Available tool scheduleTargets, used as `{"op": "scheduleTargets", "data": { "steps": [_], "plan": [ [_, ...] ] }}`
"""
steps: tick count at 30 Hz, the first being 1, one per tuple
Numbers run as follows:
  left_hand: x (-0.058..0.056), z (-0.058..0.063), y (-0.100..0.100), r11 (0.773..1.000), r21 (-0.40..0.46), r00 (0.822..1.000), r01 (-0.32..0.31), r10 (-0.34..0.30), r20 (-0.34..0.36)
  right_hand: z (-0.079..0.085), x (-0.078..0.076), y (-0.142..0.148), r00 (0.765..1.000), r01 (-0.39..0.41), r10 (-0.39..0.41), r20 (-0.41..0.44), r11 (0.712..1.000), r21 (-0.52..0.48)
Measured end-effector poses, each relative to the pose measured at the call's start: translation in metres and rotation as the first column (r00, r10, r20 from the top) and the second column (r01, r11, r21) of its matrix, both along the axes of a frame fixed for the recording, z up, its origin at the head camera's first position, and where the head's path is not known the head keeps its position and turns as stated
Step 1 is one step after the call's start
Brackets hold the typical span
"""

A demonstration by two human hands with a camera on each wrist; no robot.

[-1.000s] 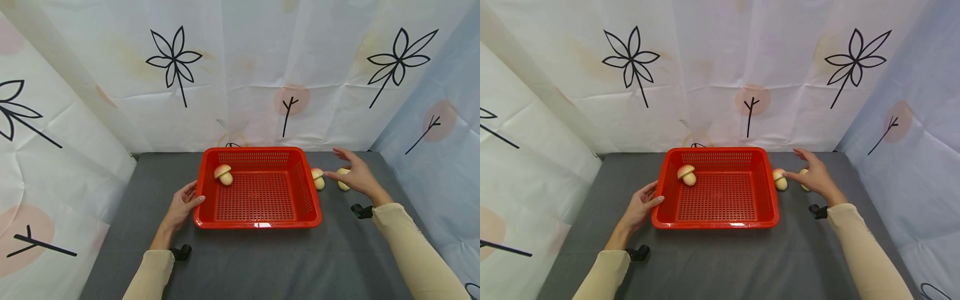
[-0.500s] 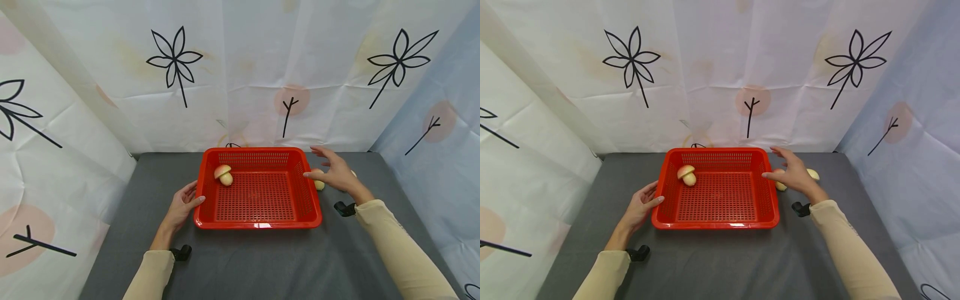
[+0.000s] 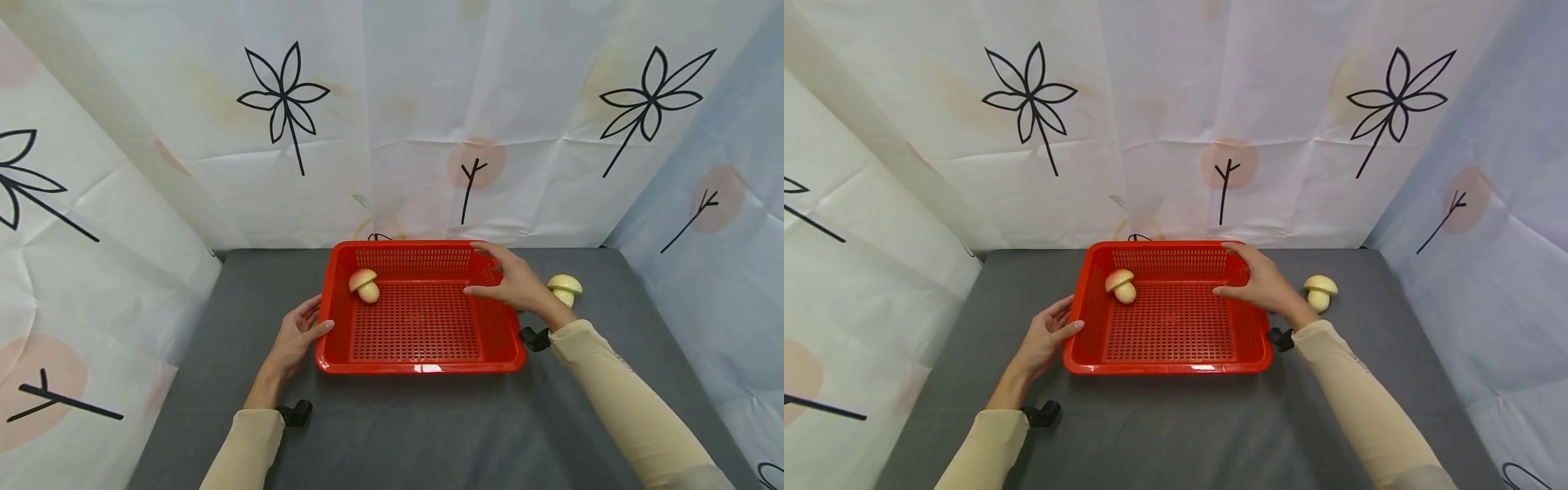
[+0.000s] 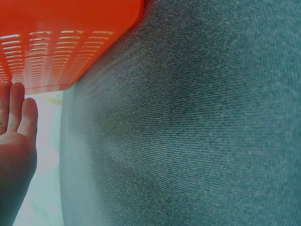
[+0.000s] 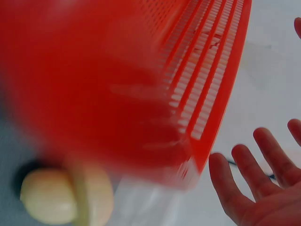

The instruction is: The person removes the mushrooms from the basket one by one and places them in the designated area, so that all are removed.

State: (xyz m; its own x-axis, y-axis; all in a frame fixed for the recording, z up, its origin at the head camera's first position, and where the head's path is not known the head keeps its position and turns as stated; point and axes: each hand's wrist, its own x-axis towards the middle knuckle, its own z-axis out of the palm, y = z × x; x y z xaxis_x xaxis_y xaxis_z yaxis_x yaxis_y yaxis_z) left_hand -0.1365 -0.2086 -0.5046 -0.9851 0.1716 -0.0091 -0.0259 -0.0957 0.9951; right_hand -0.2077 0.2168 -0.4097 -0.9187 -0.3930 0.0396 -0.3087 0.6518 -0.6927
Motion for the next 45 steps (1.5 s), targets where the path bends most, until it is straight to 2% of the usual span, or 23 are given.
{"op": "scheduleTargets", "data": {
  "steps": [6, 16, 31, 45],
  "plan": [
    [0.001, 0.001, 0.000, 1.000, -0.006, 1.000, -0.004, 0.004, -0.002, 0.005, -0.002, -0.019, 0.998, -0.065, 0.065, 0.010, 0.998, -0.003],
    [0.001, 0.002, 0.001, 1.000, 0.011, 1.000, 0.006, -0.006, -0.003, 0.004, -0.006, -0.041, 0.994, -0.108, 0.109, 0.031, 0.994, -0.019],
    [0.000, 0.000, 0.000, 1.000, 0.025, 1.000, 0.000, 0.000, -0.009, 0.004, -0.009, -0.054, 0.990, -0.134, 0.135, 0.032, 0.991, -0.027],
    [-0.001, -0.001, -0.001, 1.000, 0.029, 1.000, 0.006, -0.006, -0.008, -0.002, -0.016, -0.078, 0.987, -0.134, 0.137, 0.090, 0.990, -0.040]
  ]
}}
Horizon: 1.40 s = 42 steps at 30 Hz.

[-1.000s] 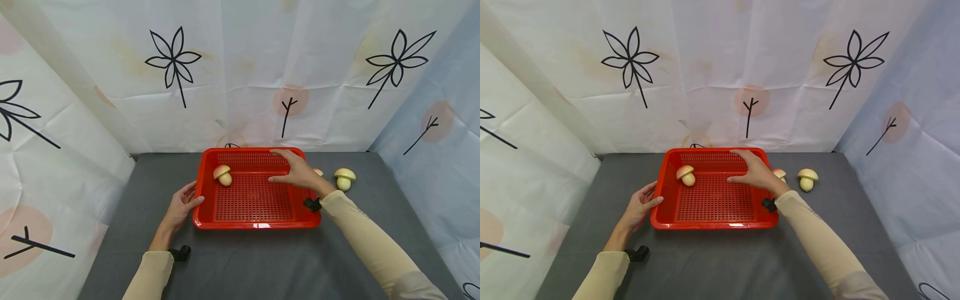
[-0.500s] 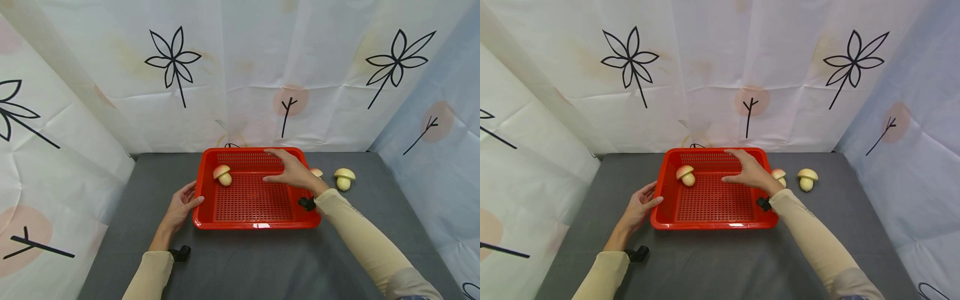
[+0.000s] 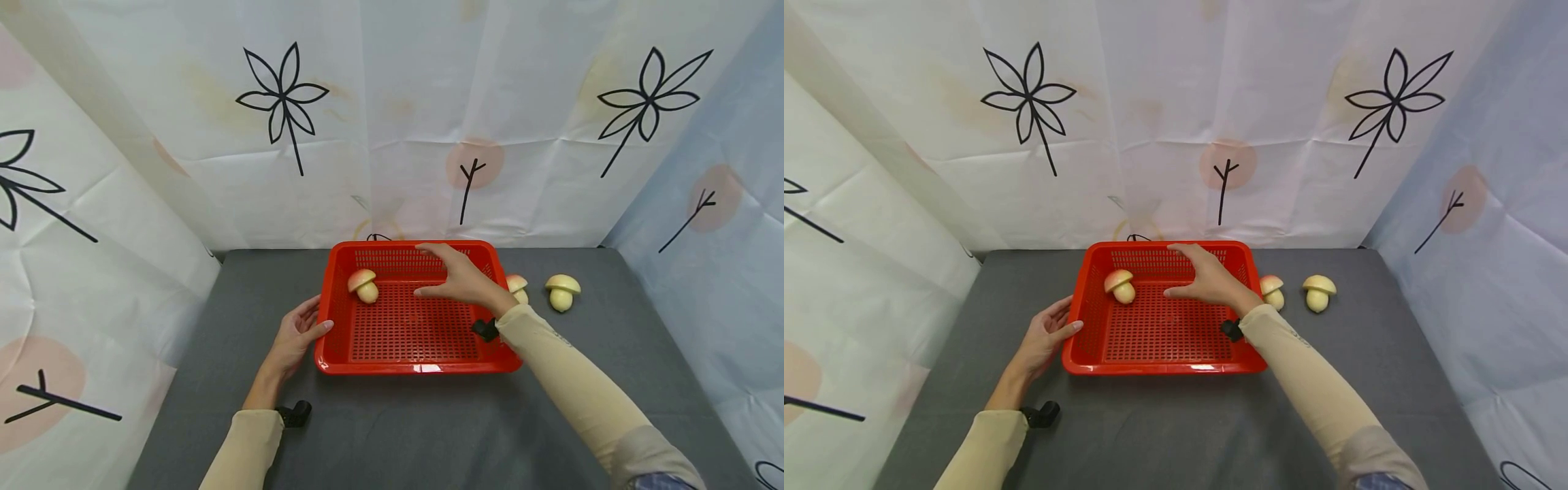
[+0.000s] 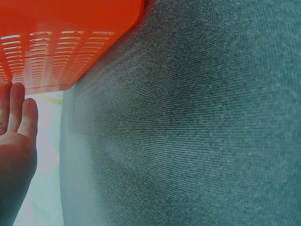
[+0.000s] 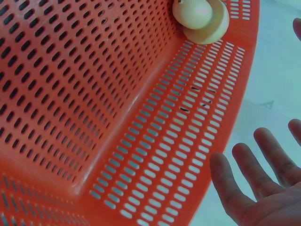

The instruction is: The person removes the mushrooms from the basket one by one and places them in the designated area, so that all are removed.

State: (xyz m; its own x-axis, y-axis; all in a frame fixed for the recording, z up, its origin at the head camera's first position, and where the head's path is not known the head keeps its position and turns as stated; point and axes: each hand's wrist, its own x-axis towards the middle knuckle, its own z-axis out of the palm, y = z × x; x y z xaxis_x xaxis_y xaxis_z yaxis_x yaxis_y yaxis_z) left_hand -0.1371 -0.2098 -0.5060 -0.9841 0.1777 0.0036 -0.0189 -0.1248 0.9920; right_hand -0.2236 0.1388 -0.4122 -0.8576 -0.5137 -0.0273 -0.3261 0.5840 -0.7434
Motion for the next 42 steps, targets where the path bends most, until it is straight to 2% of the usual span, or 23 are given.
{"op": "scheduleTargets", "data": {
  "steps": [21, 36, 42],
  "plan": [
    [0.001, -0.001, -0.001, 1.000, -0.025, 1.000, -0.008, 0.008, 0.002, -0.021, -0.009, -0.049, 0.996, -0.092, 0.091, 0.015, 0.995, 0.039],
    [0.000, 0.000, 0.000, 1.000, 0.000, 1.000, 0.006, -0.006, 0.002, -0.043, -0.015, -0.081, 0.995, -0.103, 0.102, 0.022, 0.993, 0.060],
    [0.001, 0.001, 0.000, 1.000, -0.003, 1.000, 0.009, -0.009, -0.008, -0.046, -0.017, -0.091, 0.994, -0.096, 0.094, 0.056, 0.994, 0.047]
  ]
}}
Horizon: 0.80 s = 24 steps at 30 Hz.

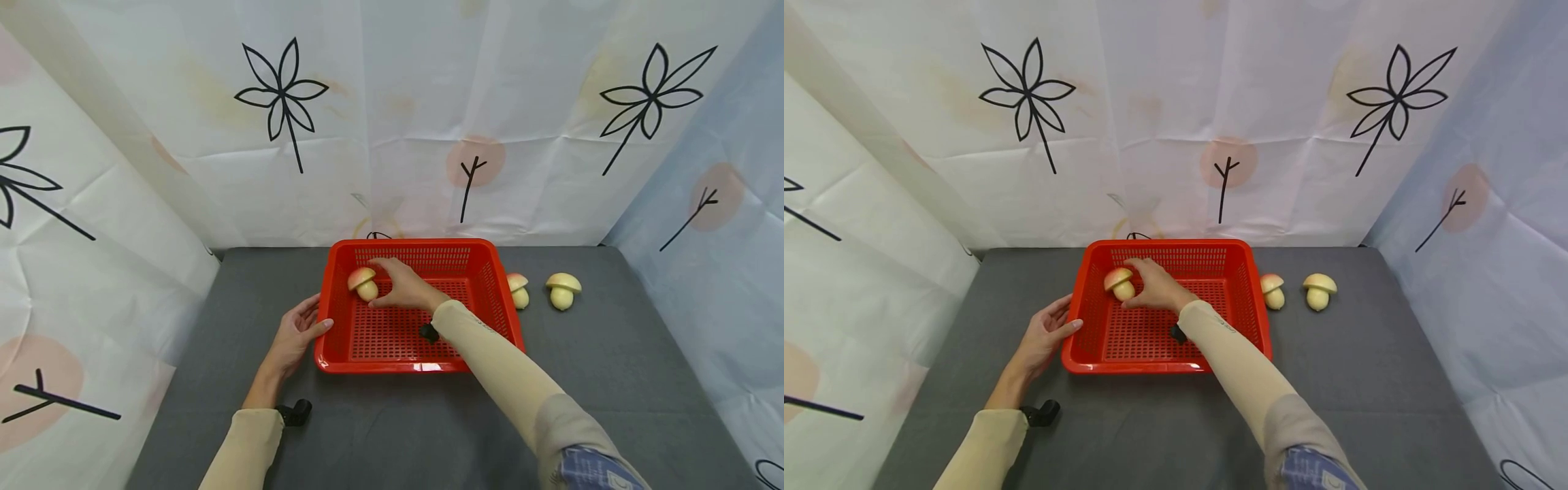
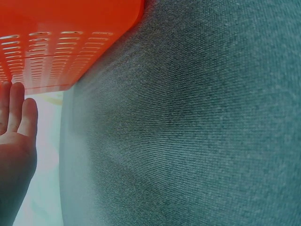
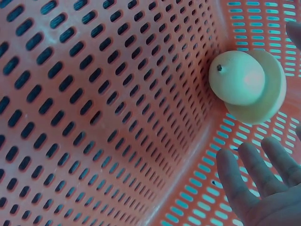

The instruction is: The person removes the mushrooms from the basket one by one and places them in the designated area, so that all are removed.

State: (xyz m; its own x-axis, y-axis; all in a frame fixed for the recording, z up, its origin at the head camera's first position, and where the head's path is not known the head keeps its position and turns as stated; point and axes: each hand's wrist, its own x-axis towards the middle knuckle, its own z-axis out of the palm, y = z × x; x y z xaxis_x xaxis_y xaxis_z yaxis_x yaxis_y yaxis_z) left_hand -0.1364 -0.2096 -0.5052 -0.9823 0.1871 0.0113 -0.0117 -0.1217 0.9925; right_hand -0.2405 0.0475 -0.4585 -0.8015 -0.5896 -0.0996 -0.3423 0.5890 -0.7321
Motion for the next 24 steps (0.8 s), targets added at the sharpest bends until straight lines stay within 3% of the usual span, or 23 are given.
{"op": "scheduleTargets", "data": {
  "steps": [24],
  "plan": [
    [-0.001, -0.002, 0.000, 1.000, -0.001, 1.000, 0.002, -0.002, 0.001, -0.019, -0.008, -0.019, 0.998, 0.029, -0.027, 0.058, 0.999, -0.021]
  ]
}}
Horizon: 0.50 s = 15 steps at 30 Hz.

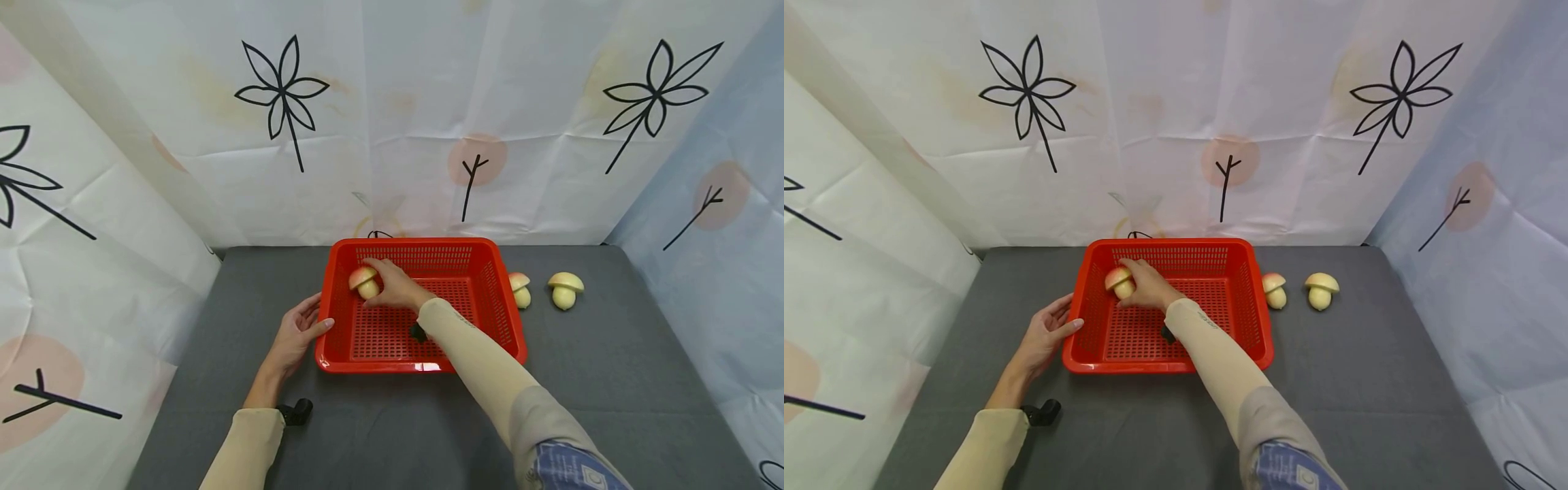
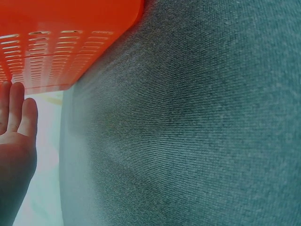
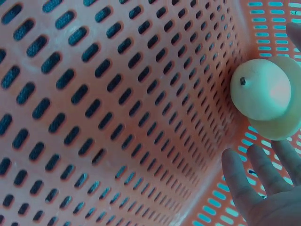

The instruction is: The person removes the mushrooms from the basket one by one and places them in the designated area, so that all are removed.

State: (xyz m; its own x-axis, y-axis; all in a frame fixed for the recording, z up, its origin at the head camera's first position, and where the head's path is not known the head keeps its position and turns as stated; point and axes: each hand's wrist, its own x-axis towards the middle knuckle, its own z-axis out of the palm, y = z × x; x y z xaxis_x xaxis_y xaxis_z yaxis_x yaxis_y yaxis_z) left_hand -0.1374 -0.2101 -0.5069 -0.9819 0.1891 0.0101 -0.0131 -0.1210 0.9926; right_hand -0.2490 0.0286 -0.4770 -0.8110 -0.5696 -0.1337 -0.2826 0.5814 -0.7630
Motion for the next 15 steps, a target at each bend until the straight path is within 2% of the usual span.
{"op": "scheduleTargets", "data": {
  "steps": [8, 15],
  "plan": [
    [0.0007, 0.0017, 0.0005, 1.000, 0.002, 1.000, -0.005, 0.005, 0.006, -0.0036, 0.0016, -0.0057, 0.999, 0.003, -0.003, -0.035, 1.000, 0.014],
    [0.0004, 0.0013, 0.0005, 1.000, 0.004, 1.000, -0.003, 0.003, 0.006, -0.0054, 0.0060, -0.0055, 1.000, -0.005, 0.005, 0.003, 0.999, 0.050]
  ]
}}
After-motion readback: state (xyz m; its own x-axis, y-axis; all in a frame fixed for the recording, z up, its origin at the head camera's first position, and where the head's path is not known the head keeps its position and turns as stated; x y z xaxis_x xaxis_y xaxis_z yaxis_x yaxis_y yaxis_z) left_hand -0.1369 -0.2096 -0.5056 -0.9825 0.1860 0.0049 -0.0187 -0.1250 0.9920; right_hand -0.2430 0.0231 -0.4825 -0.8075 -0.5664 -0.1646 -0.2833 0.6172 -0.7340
